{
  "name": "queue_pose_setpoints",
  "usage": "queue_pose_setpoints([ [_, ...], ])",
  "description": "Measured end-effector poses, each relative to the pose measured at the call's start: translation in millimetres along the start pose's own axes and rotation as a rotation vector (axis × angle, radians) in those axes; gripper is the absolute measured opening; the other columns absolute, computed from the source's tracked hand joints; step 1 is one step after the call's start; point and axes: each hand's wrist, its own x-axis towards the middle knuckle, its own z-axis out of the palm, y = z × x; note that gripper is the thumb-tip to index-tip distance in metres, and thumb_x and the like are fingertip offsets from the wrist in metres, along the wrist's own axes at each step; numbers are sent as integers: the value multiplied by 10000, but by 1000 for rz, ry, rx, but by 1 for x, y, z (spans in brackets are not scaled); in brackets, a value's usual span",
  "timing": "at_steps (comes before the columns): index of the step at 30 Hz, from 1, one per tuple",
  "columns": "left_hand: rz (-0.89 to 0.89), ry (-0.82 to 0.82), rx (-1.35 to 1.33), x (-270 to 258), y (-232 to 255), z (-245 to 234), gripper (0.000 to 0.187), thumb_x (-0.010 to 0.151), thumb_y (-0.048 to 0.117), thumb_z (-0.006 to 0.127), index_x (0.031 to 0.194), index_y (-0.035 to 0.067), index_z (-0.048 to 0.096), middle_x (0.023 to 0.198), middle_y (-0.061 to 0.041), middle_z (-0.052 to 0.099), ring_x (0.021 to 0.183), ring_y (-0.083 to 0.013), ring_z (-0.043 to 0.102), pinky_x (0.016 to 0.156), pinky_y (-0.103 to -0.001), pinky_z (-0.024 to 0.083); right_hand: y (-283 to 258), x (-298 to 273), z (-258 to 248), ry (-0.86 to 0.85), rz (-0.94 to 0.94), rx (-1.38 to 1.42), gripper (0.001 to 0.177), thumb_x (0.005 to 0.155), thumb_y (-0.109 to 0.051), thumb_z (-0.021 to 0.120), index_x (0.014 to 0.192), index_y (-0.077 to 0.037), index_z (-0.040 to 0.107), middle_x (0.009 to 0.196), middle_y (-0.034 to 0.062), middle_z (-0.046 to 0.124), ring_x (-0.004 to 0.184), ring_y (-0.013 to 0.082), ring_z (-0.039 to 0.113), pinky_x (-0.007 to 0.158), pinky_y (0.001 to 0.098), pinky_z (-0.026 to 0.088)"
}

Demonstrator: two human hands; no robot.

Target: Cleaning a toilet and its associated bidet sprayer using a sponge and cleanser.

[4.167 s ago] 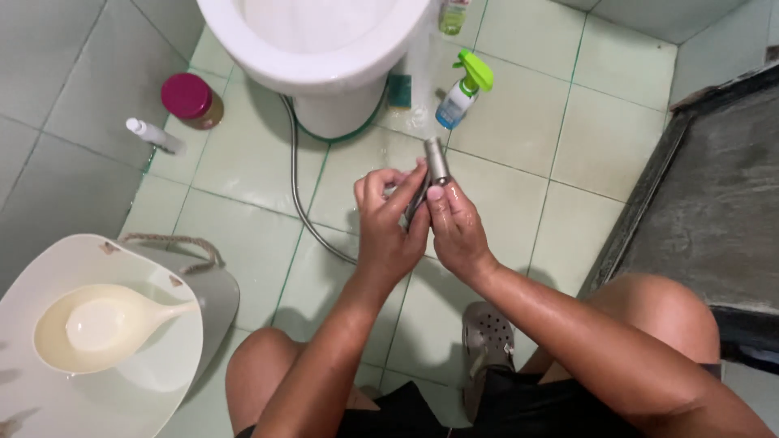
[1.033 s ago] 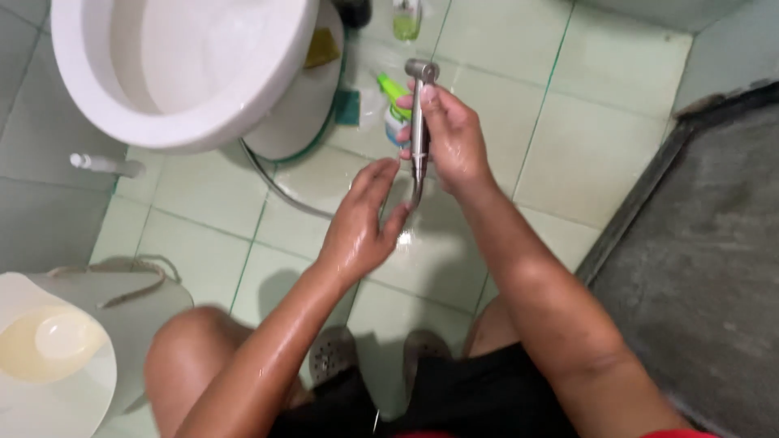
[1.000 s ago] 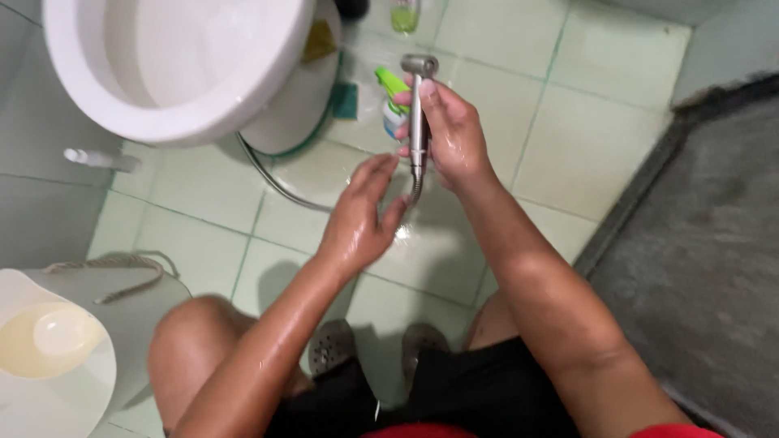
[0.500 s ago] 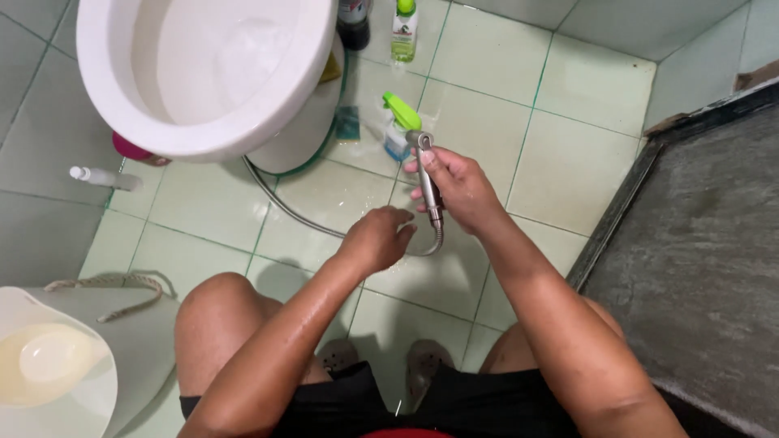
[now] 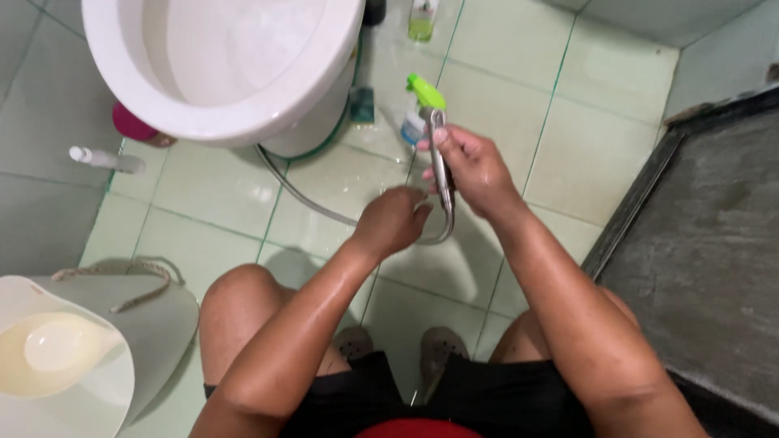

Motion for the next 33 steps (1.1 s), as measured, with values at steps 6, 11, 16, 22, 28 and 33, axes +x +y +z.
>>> queue_pose_setpoints([
  [6, -8, 111, -101, 16, 4, -16, 193, 969, 169, 613, 955, 30, 747, 963, -208, 732, 933, -415, 685, 822, -520, 521, -1, 10, 5, -12, 25, -22, 468, 1065, -411, 537, 1287, -22, 672, 1006, 95, 711, 729, 142, 684, 633, 313, 607],
  [11, 216, 517, -251, 19, 11, -23, 186, 995, 64, 551, 1102, -32, 669, 1031, -231, 688, 942, -431, 667, 840, -492, 537, 2, 14, 10, -28, 17, 4, 448, 1048, -397, 535, 1269, -26, 656, 1071, 50, 744, 773, 125, 702, 648, 298, 617],
  [16, 65, 543, -426, 20, 21, -29, 137, 1004, 79, 568, 1011, -27, 655, 954, -196, 651, 756, -329, 678, 648, -386, 577, -7, 12, 16, -28, 23, -44, 428, 1041, -389, 528, 1252, -39, 657, 1047, 31, 749, 759, 119, 698, 635, 287, 605],
  [22, 75, 441, -517, 14, 27, -24, 132, 1032, 92, 579, 995, -13, 650, 918, -152, 652, 738, -263, 717, 631, -357, 591, 2, 13, 8, -41, -36, -54, 431, 1090, -389, 527, 1165, -5, 708, 900, 27, 709, 760, 97, 675, 670, 276, 608],
  [28, 171, 527, -310, 17, 17, -19, 150, 1063, 112, 581, 1013, 8, 678, 924, -154, 656, 822, -348, 671, 743, -445, 524, -6, 9, 11, -49, 13, -84, 433, 1066, -387, 526, 1185, -7, 697, 910, 26, 704, 748, 97, 666, 634, 280, 589],
  [33, 254, 717, -122, 14, 25, -32, 127, 1076, 122, 569, 1068, 32, 657, 1009, -120, 653, 911, -352, 657, 839, -455, 521, -11, 2, 14, -72, -101, -87, 406, 1073, -343, 521, 1285, -23, 652, 997, 0, 716, 816, 85, 670, 747, 259, 596],
])
